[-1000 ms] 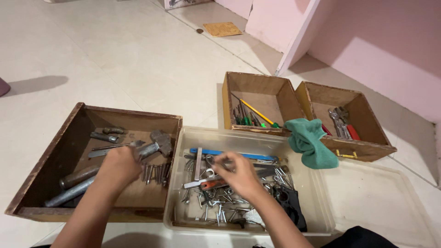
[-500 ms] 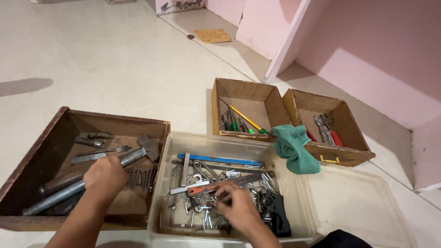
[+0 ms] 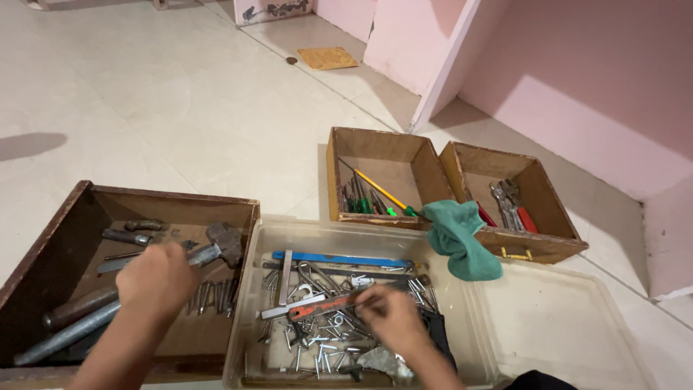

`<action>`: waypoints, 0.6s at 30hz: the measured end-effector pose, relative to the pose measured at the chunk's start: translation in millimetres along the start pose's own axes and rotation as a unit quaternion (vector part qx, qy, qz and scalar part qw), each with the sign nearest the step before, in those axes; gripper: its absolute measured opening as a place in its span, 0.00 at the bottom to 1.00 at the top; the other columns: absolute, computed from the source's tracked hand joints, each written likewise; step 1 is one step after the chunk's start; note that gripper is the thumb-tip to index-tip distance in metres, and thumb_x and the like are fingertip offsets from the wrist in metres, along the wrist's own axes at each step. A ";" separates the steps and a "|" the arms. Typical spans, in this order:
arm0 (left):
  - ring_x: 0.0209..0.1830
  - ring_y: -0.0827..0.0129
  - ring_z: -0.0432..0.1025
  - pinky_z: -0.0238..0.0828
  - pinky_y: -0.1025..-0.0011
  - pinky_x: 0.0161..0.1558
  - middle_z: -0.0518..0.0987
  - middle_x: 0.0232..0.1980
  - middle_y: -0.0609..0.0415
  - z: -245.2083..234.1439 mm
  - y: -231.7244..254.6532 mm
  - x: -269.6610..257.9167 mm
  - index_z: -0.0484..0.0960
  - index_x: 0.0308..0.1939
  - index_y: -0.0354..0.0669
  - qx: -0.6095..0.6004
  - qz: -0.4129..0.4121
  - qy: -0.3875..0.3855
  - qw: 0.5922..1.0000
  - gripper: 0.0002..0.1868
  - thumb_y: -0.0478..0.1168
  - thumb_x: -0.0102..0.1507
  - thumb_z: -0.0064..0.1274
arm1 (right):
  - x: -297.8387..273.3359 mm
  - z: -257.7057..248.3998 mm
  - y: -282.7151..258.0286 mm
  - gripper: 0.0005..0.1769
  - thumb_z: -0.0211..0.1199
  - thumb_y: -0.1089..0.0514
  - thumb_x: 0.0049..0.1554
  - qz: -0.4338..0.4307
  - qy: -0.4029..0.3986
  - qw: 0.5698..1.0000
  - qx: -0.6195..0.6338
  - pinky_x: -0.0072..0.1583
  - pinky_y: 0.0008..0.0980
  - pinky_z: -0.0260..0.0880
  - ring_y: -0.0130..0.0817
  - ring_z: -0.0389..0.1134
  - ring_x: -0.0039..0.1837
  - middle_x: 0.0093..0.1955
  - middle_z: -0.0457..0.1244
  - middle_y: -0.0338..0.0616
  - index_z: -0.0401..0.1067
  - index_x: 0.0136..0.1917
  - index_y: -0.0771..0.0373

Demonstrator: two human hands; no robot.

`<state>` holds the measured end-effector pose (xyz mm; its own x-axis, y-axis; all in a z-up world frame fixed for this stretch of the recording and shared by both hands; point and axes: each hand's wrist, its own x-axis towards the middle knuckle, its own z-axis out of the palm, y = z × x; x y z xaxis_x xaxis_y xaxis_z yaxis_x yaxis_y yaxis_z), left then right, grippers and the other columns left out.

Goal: The person wipes small metal tools with a green cloth and places them into a wooden box. They repeatedly pick up items from a plastic bin, wipe them, and transfer them to the box, occasionally rearranging tools already inside.

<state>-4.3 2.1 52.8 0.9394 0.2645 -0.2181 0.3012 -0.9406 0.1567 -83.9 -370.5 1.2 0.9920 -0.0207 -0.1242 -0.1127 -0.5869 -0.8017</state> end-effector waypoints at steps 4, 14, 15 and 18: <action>0.64 0.57 0.73 0.74 0.60 0.61 0.79 0.61 0.47 -19.4 15.2 -10.5 0.77 0.63 0.43 -0.016 0.101 0.081 0.991 0.27 0.46 0.60 0.61 | 21.2 -45.1 31.3 0.10 0.66 0.66 0.51 0.082 0.112 0.983 -0.123 0.53 0.35 0.77 0.38 0.78 0.51 0.46 0.74 0.47 0.79 0.48 0.60; 0.76 0.57 0.56 0.46 0.45 0.75 0.70 0.68 0.46 -21.9 27.5 -16.6 0.76 0.64 0.46 -0.033 0.212 0.116 0.970 0.31 0.46 0.56 0.63 | 23.5 -66.2 56.9 0.18 0.63 0.61 0.54 0.154 0.081 0.916 -0.360 0.63 0.47 0.70 0.52 0.69 0.62 0.57 0.68 0.54 0.73 0.58 0.50; 0.77 0.58 0.56 0.45 0.45 0.75 0.69 0.69 0.46 -22.6 27.9 -17.0 0.76 0.62 0.46 -0.027 0.210 0.104 0.972 0.29 0.47 0.58 0.63 | 23.7 -65.8 55.7 0.18 0.62 0.61 0.56 0.172 0.070 0.911 -0.368 0.63 0.46 0.71 0.51 0.70 0.63 0.58 0.68 0.54 0.73 0.59 0.48; 0.77 0.60 0.57 0.44 0.46 0.78 0.69 0.69 0.48 -23.9 28.7 -19.3 0.78 0.60 0.48 -0.022 0.200 0.069 0.977 0.26 0.47 0.58 0.63 | 23.2 -65.6 52.2 0.19 0.59 0.64 0.56 0.176 0.078 0.911 -0.366 0.64 0.46 0.69 0.51 0.68 0.64 0.60 0.67 0.53 0.72 0.59 0.49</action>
<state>-9.9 -25.0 84.5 0.9957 -0.0926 -0.0003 -0.0897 -0.9656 0.2439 -63.0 -454.7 -5.1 0.9039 -0.3930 -0.1686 -0.4143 -0.9026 -0.1173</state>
